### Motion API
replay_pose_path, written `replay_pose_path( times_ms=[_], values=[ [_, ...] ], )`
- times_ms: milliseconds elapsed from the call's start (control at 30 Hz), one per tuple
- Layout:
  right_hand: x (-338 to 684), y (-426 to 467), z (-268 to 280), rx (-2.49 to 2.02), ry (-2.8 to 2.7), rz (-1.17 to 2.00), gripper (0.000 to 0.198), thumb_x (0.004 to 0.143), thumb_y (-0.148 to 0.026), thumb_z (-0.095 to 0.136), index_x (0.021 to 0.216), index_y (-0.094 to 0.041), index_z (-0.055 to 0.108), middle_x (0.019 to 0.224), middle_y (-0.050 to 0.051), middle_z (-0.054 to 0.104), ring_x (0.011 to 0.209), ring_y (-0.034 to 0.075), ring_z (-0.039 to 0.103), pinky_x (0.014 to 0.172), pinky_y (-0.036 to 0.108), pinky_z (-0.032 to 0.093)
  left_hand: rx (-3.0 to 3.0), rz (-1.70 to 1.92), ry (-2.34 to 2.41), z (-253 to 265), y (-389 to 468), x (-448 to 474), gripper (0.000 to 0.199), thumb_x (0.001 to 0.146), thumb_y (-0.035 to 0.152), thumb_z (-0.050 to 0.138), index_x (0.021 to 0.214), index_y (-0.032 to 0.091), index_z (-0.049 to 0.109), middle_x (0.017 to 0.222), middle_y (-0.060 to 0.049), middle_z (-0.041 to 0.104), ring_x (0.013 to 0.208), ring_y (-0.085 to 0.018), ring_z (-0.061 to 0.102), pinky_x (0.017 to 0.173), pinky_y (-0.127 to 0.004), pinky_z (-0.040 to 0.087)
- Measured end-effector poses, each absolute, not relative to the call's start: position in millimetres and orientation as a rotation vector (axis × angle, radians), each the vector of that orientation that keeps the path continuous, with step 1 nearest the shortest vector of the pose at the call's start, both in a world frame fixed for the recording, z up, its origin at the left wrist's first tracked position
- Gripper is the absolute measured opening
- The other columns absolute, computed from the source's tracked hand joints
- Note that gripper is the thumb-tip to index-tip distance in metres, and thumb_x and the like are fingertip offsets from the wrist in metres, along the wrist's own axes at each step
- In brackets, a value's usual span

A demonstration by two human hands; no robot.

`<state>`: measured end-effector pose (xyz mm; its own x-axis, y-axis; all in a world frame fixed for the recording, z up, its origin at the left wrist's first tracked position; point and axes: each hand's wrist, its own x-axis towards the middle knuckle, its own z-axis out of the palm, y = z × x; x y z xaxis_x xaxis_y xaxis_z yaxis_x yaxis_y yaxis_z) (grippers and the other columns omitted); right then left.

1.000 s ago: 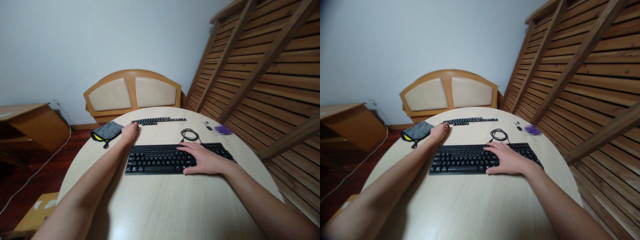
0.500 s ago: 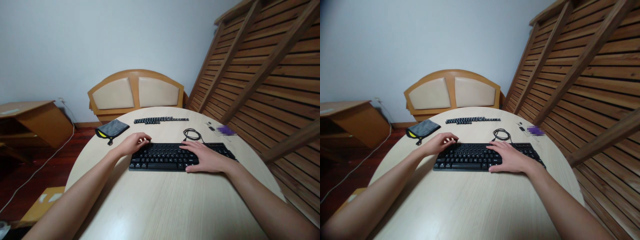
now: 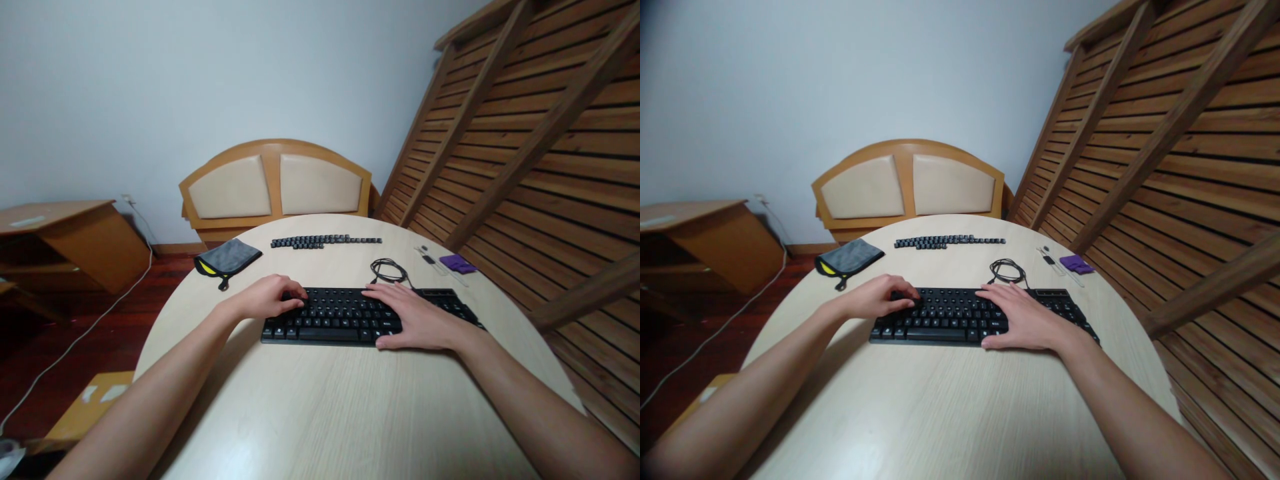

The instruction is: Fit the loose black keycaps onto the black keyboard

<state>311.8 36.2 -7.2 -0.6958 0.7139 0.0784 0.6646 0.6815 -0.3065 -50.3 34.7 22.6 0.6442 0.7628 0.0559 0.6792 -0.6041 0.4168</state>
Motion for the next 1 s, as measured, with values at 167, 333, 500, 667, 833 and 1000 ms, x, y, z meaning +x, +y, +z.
replay_pose_path(
  times_ms=[167, 333, 500, 667, 833, 1000],
  values=[
    [314.5, 38.3, -11.6, -1.104, -2.703, 0.365, 0.103, 0.068, -0.074, 0.071, 0.152, -0.024, 0.039, 0.156, 0.011, 0.040, 0.144, 0.038, 0.033, 0.118, 0.057, 0.026, 2.505, 0.301, 1.128, 24.4, 33.9, -48.9, 0.025, 0.091, 0.035, 0.058, 0.105, 0.022, 0.074, 0.103, -0.006, 0.075, 0.093, -0.022, 0.067, 0.085, -0.031, 0.047],
    [317.1, 39.6, -16.2, -1.123, -2.684, 0.382, 0.106, 0.068, -0.073, 0.071, 0.155, -0.024, 0.034, 0.159, 0.012, 0.035, 0.145, 0.039, 0.030, 0.118, 0.058, 0.026, 2.449, 0.325, 1.161, 23.3, 34.1, -47.7, 0.025, 0.089, 0.033, 0.059, 0.105, 0.022, 0.074, 0.098, -0.005, 0.075, 0.085, -0.020, 0.066, 0.078, -0.029, 0.047],
    [316.2, 38.9, -14.6, -1.119, -2.678, 0.385, 0.105, 0.068, -0.072, 0.071, 0.155, -0.026, 0.034, 0.158, 0.011, 0.037, 0.144, 0.040, 0.031, 0.117, 0.060, 0.027, 2.509, 0.331, 1.126, 21.2, 36.3, -50.4, 0.022, 0.090, 0.034, 0.061, 0.104, 0.023, 0.074, 0.101, -0.005, 0.075, 0.090, -0.021, 0.067, 0.081, -0.030, 0.047],
    [314.5, 37.3, -11.6, -1.139, -2.698, 0.363, 0.106, 0.069, -0.075, 0.069, 0.154, -0.023, 0.035, 0.158, 0.013, 0.036, 0.145, 0.039, 0.031, 0.118, 0.058, 0.027, 2.574, 0.310, 1.112, 22.2, 37.2, -51.8, 0.022, 0.092, 0.034, 0.061, 0.105, 0.023, 0.075, 0.103, -0.006, 0.075, 0.093, -0.022, 0.068, 0.084, -0.031, 0.047],
    [314.2, 37.3, -11.6, -1.146, -2.711, 0.338, 0.107, 0.069, -0.076, 0.068, 0.154, -0.021, 0.036, 0.158, 0.013, 0.037, 0.145, 0.038, 0.031, 0.119, 0.057, 0.027, 2.463, 0.343, 1.117, 21.0, 39.2, -53.4, 0.023, 0.092, 0.036, 0.062, 0.104, 0.021, 0.075, 0.100, -0.005, 0.076, 0.089, -0.020, 0.069, 0.080, -0.029, 0.048],
    [314.8, 38.1, -12.4, -1.144, -2.711, 0.350, 0.106, 0.069, -0.076, 0.068, 0.154, -0.021, 0.036, 0.158, 0.013, 0.036, 0.146, 0.038, 0.030, 0.119, 0.057, 0.026, 2.334, 0.375, 1.087, 18.4, 41.1, -54.9, 0.024, 0.091, 0.036, 0.063, 0.103, 0.018, 0.074, 0.098, -0.006, 0.077, 0.085, -0.020, 0.069, 0.076, -0.028, 0.049]
  ],
)
